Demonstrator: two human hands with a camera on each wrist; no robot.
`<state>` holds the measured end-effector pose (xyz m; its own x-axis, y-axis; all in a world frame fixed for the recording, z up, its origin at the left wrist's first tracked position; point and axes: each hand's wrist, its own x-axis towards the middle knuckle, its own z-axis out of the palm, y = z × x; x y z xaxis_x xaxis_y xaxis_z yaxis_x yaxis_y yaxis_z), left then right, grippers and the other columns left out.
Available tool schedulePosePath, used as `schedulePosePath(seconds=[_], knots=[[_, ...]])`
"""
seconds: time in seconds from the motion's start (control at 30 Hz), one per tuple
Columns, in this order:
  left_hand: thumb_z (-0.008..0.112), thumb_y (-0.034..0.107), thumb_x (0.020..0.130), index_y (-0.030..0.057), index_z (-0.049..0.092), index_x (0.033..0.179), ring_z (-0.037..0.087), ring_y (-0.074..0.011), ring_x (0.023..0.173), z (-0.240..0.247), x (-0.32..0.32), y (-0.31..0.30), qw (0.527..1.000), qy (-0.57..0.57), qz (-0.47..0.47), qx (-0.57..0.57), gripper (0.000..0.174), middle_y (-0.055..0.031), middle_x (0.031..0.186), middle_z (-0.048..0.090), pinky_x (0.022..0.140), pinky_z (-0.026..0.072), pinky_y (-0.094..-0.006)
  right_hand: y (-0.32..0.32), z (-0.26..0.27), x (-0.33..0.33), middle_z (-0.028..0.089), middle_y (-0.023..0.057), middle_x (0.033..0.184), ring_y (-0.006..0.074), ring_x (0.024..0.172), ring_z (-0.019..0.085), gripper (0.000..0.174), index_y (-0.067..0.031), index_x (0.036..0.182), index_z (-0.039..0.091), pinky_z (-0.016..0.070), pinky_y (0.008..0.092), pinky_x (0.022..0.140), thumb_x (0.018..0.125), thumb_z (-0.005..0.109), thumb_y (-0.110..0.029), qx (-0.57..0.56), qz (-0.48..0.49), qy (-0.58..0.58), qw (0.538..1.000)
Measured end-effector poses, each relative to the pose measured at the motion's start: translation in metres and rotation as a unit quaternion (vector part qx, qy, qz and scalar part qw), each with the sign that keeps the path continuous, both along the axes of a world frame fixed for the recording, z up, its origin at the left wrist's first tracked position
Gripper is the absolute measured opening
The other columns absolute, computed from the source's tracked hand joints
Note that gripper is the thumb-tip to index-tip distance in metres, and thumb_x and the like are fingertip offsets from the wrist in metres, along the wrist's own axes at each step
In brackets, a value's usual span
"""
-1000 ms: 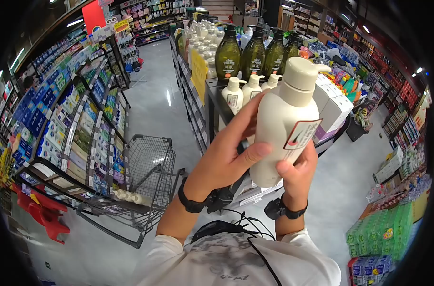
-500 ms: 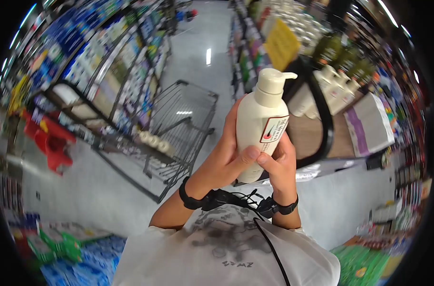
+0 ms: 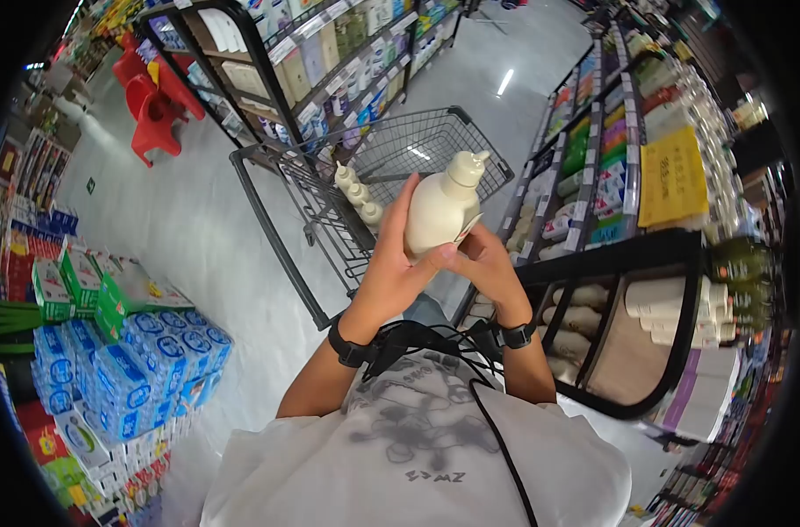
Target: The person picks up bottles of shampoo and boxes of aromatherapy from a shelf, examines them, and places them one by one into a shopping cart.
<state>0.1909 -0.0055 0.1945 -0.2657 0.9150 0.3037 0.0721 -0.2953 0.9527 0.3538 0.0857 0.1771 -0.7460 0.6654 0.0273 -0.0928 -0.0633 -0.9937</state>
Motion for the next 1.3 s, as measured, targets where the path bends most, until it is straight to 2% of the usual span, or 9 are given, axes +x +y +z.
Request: schedulePosePath(seconds=[0.27,0.5,0.67,0.8,0.93,1.03,1.1,1.27,1.3], knots=[[0.081,0.014,0.083,0.0064,0.02,0.16,0.045,-0.0307,0.136,-0.053,-0.022,0.064,0.98,0.061,0.156,-0.11,0.098,-0.0156,0.143,0.034,0.115,0.0385,-0.0428,0.099,-0.062,-0.058,0.058,0.0193,0.134,0.0304,0.123,0.058,0.074,0.0011,0.136,0.051,0.0441,0.0421,0.106,0.076,0.084,-0.027,0.217,0.07,-0.132,0.965],[0.077,0.018,0.09,0.0022,0.022,0.157,0.045,-0.0288,0.138,-0.14,-0.043,0.094,0.96,0.038,0.153,-0.233,0.089,-0.0204,0.147,0.041,0.113,0.0411,-0.0417,0.171,-0.154,-0.098,0.06,0.0195,0.129,0.0305,0.119,0.061,0.078,0.0016,0.137,0.048,0.0471,0.0407,0.102,0.071,0.084,-0.021,0.101,0.241,-0.159,0.952],[0.055,0.053,0.101,0.0041,0.032,0.155,0.056,-0.0307,0.127,-0.147,-0.059,0.099,0.858,-0.231,0.145,-0.436,0.077,-0.0155,0.144,0.05,0.101,0.0509,-0.0392,0.193,-0.232,-0.114,0.06,0.0176,0.13,0.0333,0.121,0.059,0.089,-0.0025,0.141,0.046,0.0471,0.042,0.104,0.063,0.088,-0.013,0.117,0.342,-0.21,0.908],[0.059,0.047,0.1,0.003,0.044,0.146,0.065,-0.0285,0.109,-0.203,-0.065,0.104,0.814,-0.307,0.17,-0.464,0.065,-0.0145,0.136,0.057,0.087,0.059,-0.0349,0.202,-0.267,-0.125,0.06,0.0199,0.129,0.0362,0.121,0.059,0.08,-0.003,0.135,0.052,0.0477,0.0425,0.104,0.062,0.085,-0.006,0.148,0.377,-0.214,0.889],[0.067,0.041,0.097,-0.0001,0.061,0.122,0.068,-0.0173,0.096,-0.234,-0.07,0.119,0.793,-0.188,0.172,-0.554,0.049,-0.0112,0.108,0.069,0.07,0.0577,-0.0289,0.197,-0.308,-0.131,0.059,0.0207,0.126,0.0396,0.119,0.058,0.083,-0.0036,0.136,0.05,0.0472,0.0433,0.104,0.061,0.086,-0.006,0.191,0.376,-0.202,0.884],[0.073,0.031,0.09,0.0054,0.065,0.109,0.07,-0.0221,0.086,-0.271,-0.075,0.123,0.801,-0.138,0.173,-0.557,0.033,-0.0127,0.095,0.07,0.065,0.0558,-0.0339,0.197,-0.356,-0.135,0.056,0.022,0.126,0.041,0.119,0.057,0.095,-0.0043,0.145,0.042,0.047,0.0438,0.104,0.062,0.087,-0.007,0.195,0.367,-0.233,0.879],[0.075,0.017,0.075,0.012,0.065,0.101,0.067,-0.0356,0.078,-0.332,-0.073,0.105,0.869,0.168,0.131,-0.446,0.029,-0.0176,0.085,0.065,0.066,0.0548,-0.0429,0.192,-0.395,-0.138,0.056,0.0238,0.126,0.0424,0.117,0.057,0.096,-0.0036,0.146,0.041,0.0477,0.0444,0.102,0.062,0.087,-0.007,0.146,0.362,-0.294,0.873],[0.072,0.013,0.07,0.0133,0.066,0.1,0.066,-0.0388,0.078,-0.361,-0.071,0.122,0.87,0.155,0.15,-0.443,0.03,-0.0182,0.084,0.063,0.067,0.0544,-0.0456,0.183,-0.48,-0.143,0.064,0.0253,0.109,0.0427,0.1,0.063,0.04,0.0028,0.12,0.056,0.052,0.0463,0.089,0.083,0.064,-0.01,-0.079,0.26,-0.339,0.901],[0.07,0.014,0.073,0.0124,0.067,0.1,0.066,-0.0387,0.08,-0.363,-0.069,0.128,0.844,0.022,0.169,-0.508,0.027,-0.0189,0.088,0.065,0.068,0.0545,-0.0442,0.184,-0.487,-0.143,0.064,0.0221,0.107,0.0388,0.099,0.063,0.036,0.0005,0.119,0.057,0.0518,0.0464,0.088,0.085,0.063,-0.009,-0.162,0.241,-0.354,0.889]])
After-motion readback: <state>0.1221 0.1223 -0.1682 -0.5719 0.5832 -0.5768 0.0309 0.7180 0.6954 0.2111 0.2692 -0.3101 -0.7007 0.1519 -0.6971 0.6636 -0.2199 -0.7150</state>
